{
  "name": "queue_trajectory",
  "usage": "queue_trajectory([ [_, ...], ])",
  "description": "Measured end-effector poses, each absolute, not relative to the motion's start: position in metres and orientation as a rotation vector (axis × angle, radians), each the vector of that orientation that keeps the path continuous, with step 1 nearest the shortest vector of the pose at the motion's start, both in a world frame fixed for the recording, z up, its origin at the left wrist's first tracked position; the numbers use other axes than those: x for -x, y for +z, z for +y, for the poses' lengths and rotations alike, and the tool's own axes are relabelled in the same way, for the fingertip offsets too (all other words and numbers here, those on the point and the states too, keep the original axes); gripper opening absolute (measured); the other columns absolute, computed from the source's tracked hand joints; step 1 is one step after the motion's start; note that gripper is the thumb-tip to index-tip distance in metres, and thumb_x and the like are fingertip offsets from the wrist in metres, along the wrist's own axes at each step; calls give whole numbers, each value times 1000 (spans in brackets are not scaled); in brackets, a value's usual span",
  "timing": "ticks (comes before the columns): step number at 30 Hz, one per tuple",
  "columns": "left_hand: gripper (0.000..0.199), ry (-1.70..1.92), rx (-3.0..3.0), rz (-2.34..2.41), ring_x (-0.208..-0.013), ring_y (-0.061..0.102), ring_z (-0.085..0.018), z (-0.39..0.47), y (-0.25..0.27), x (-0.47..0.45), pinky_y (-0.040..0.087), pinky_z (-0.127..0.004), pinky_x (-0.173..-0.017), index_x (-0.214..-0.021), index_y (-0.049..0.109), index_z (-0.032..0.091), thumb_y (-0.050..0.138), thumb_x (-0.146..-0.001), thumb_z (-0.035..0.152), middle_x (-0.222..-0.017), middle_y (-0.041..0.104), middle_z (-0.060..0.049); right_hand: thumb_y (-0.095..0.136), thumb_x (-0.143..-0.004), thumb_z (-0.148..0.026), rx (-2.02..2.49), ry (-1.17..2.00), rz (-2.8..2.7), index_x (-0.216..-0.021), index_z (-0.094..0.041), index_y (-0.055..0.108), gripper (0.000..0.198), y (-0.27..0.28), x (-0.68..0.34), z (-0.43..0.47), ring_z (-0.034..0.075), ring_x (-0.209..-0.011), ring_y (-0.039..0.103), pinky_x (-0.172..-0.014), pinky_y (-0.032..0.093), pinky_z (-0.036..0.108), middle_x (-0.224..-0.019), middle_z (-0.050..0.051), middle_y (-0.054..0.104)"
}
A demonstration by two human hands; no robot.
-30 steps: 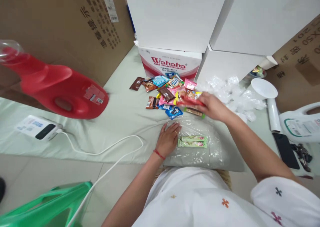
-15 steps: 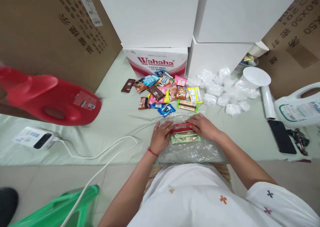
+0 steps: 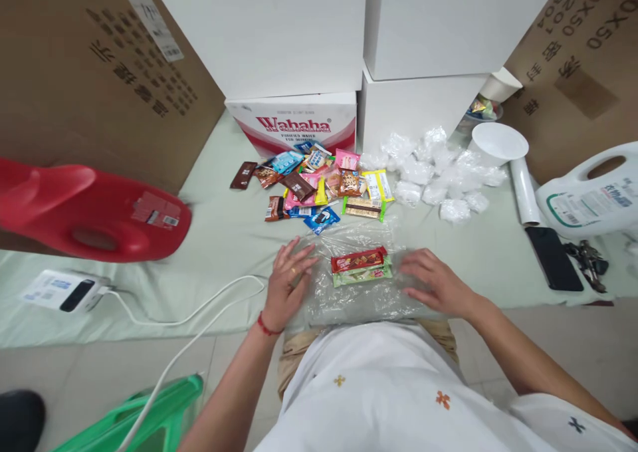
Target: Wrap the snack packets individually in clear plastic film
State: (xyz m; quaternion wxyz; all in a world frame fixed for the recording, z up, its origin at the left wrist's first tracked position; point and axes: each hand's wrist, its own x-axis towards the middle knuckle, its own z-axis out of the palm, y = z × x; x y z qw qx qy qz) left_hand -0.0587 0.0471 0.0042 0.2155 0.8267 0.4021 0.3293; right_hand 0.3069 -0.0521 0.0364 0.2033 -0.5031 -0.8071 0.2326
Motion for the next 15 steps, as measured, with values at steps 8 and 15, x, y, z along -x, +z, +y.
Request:
queue_trajectory([
  [8, 46, 339, -2725, 629, -146, 48, -25, -10, -14, 99, 26, -50, -129, -138, 59, 31, 64, -93, 28, -154, 55, -9, 55, -100, -28, 1463, 665, -2246, -112, -31, 74, 22, -7, -314, -111, 29, -116, 60, -100, 51, 55, -121, 11, 68],
  [15, 20, 661, -2383, 947, -137, 56, -25, -16, -27, 95, 49, -49, -113, -104, 73, 28, 53, -100, 26, -133, 71, -8, 52, -102, -37, 1385, 868, -2058, -102, -31, 74, 22, 26, -314, -72, 25, -108, 65, -94, 55, 45, -115, 10, 71],
])
